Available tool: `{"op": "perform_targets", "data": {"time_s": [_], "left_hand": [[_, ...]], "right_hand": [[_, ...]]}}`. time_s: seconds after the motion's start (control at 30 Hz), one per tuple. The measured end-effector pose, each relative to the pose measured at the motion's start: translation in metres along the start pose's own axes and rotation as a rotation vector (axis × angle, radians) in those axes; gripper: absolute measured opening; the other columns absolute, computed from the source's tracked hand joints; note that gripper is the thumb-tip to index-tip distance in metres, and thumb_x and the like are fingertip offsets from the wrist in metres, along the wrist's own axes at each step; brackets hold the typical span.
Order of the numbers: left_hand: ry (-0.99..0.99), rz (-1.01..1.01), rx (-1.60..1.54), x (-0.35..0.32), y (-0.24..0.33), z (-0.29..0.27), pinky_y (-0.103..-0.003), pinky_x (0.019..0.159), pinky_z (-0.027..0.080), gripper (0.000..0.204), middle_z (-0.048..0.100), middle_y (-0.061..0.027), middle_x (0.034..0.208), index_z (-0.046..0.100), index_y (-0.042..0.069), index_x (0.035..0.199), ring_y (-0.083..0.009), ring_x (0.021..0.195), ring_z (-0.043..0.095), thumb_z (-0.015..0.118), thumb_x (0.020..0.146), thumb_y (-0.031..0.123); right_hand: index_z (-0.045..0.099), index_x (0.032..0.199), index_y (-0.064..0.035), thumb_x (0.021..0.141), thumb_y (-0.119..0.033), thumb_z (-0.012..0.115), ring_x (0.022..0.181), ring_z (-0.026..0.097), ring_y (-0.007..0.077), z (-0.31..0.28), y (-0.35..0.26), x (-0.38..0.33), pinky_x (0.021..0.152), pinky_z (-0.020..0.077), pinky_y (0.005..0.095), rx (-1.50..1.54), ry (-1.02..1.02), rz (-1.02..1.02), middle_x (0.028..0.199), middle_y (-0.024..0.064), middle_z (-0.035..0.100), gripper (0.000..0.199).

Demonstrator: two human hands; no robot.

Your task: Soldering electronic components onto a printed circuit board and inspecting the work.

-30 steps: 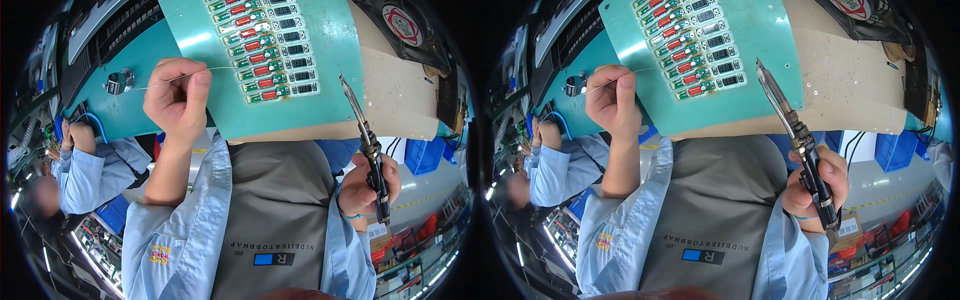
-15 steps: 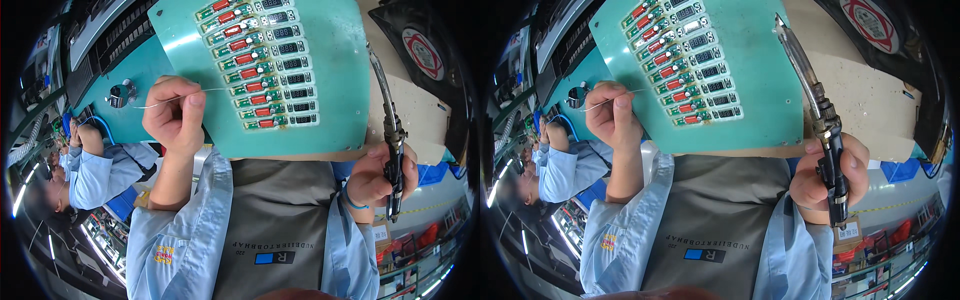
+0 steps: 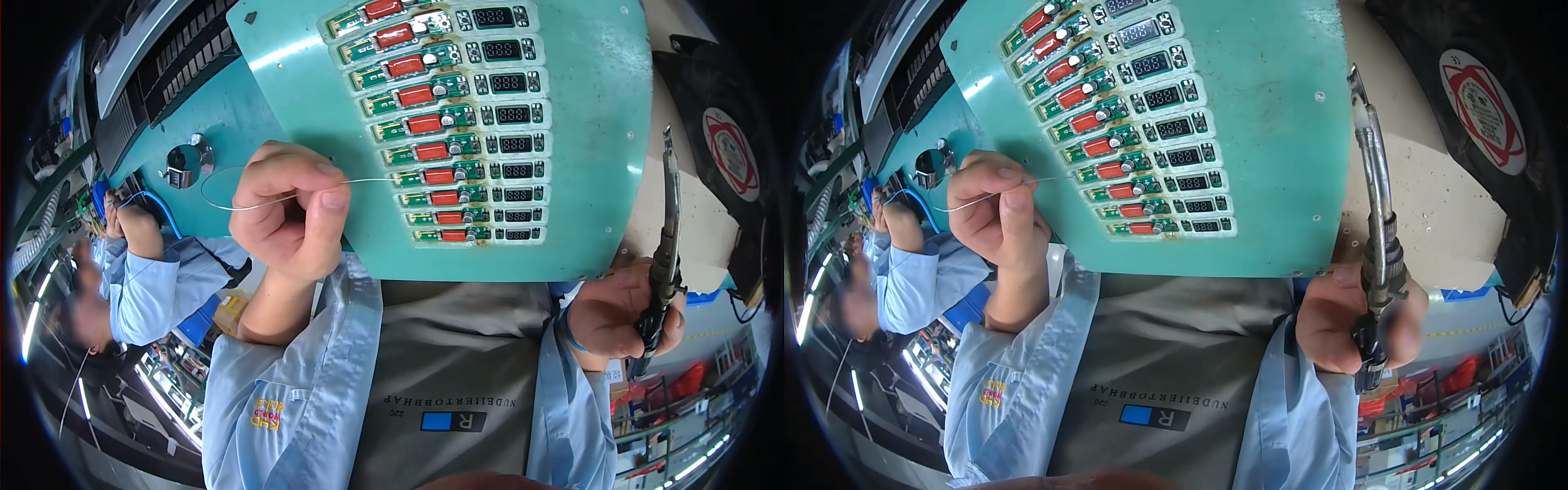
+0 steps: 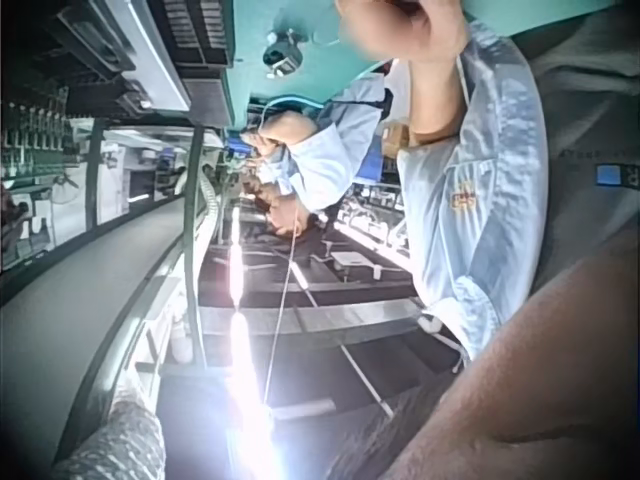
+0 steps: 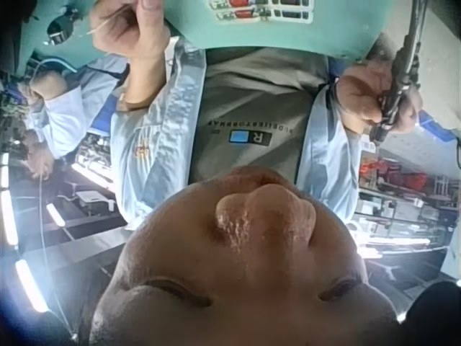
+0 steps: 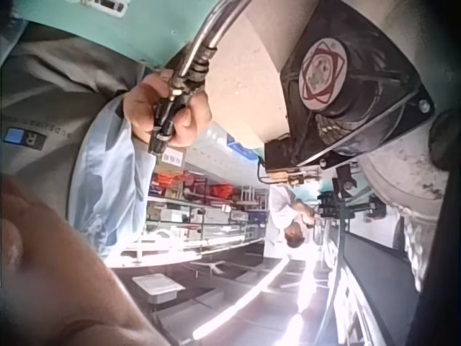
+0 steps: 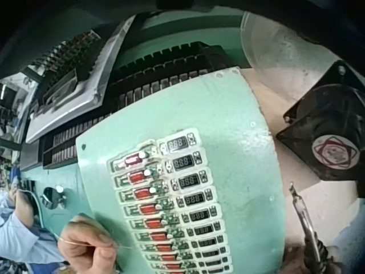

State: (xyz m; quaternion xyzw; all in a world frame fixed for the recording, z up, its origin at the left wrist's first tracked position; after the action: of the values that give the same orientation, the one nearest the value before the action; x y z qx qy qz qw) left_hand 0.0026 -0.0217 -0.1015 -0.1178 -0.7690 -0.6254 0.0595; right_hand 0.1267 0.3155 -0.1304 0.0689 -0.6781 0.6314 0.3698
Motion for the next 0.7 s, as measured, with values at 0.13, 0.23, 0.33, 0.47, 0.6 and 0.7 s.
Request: {"op": "perform_targets", "data": {"time_s": [0.13, 0.23, 0.33, 0.47, 0.6, 0.7], "left_hand": [[-0.014, 0.003, -0.003, 0.0014, -0.0006, 0.0003, -0.022, 0.062, 0.041, 0.015, 0.065, -0.0094, 0.089, 0.065, 0.003, 0.099, -0.0110, 0.064, 0.050, 0.071, 0.087, -0.002], [-0.019, 0.005, -0.008, 0.0020, -0.0010, 0.0011, -0.022, 0.062, 0.041, 0.016, 0.065, -0.0092, 0.089, 0.065, 0.003, 0.100, -0.0111, 0.064, 0.050, 0.071, 0.087, -0.003], [-0.018, 0.004, -0.018, 0.0032, -0.0018, 0.0013, -0.023, 0.062, 0.041, 0.016, 0.065, -0.0084, 0.087, 0.065, 0.003, 0.100, -0.0113, 0.065, 0.051, 0.071, 0.086, -0.002], [-0.022, 0.008, 0.001, 0.0031, -0.0008, -0.0005, -0.023, 0.063, 0.041, 0.016, 0.065, -0.0077, 0.086, 0.065, 0.004, 0.099, -0.0114, 0.066, 0.052, 0.072, 0.086, -0.001], [-0.026, 0.003, 0.018, 0.0026, -0.0010, -0.0010, -0.023, 0.064, 0.041, 0.015, 0.065, -0.0070, 0.086, 0.066, 0.004, 0.099, -0.0114, 0.067, 0.052, 0.073, 0.086, 0.000], [-0.020, -0.007, 0.006, 0.0032, -0.0015, 0.0003, -0.022, 0.064, 0.041, 0.015, 0.065, -0.0063, 0.085, 0.066, 0.005, 0.099, -0.0113, 0.068, 0.052, 0.073, 0.086, 0.001]], "right_hand": [[0.051, 0.146, -0.0090, 0.109, -0.042, 0.054, 0.076, 0.066, 0.0264, -0.0023, 0.0005, -0.0054, 0.070, 0.0575, 0.0369, -0.024, 0.005, -0.055, 0.126, 0.0181, 0.059, 0.050], [0.051, 0.146, -0.0086, 0.108, -0.042, 0.054, 0.077, 0.066, 0.0269, -0.0041, -0.0004, -0.0077, 0.071, 0.0576, 0.0381, -0.054, 0.024, -0.103, 0.127, 0.0181, 0.059, 0.051], [0.052, 0.146, -0.0075, 0.108, -0.041, 0.055, 0.079, 0.066, 0.0271, -0.0022, 0.0002, -0.0057, 0.071, 0.0573, 0.0388, 0.035, -0.015, -0.099, 0.128, 0.0175, 0.059, 0.051], [0.052, 0.145, -0.0078, 0.108, -0.041, 0.055, 0.081, 0.066, 0.0268, 0.0014, 0.0024, -0.0070, 0.072, 0.0571, 0.0389, 0.092, -0.010, -0.099, 0.127, 0.0169, 0.059, 0.050], [0.053, 0.145, -0.0090, 0.108, -0.042, 0.055, 0.082, 0.066, 0.0261, 0.0039, 0.0034, -0.0075, 0.073, 0.0567, 0.0386, 0.113, 0.005, -0.093, 0.125, 0.0162, 0.060, 0.050], [0.053, 0.145, -0.0106, 0.108, -0.044, 0.055, 0.083, 0.066, 0.0254, 0.0050, 0.0036, -0.0065, 0.076, 0.0560, 0.0380, 0.104, -0.001, -0.086, 0.122, 0.0156, 0.060, 0.050]]}}
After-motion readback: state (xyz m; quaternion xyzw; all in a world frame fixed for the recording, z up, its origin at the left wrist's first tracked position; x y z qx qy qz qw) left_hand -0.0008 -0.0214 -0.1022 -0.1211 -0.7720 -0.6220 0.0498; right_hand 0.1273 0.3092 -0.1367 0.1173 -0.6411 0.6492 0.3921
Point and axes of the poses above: each hand's wrist, its own x-axis towards the middle knuckle, its own z-axis out of the palm, y = z × x, the point moved 6 cm from there along x, towards the middle knuckle
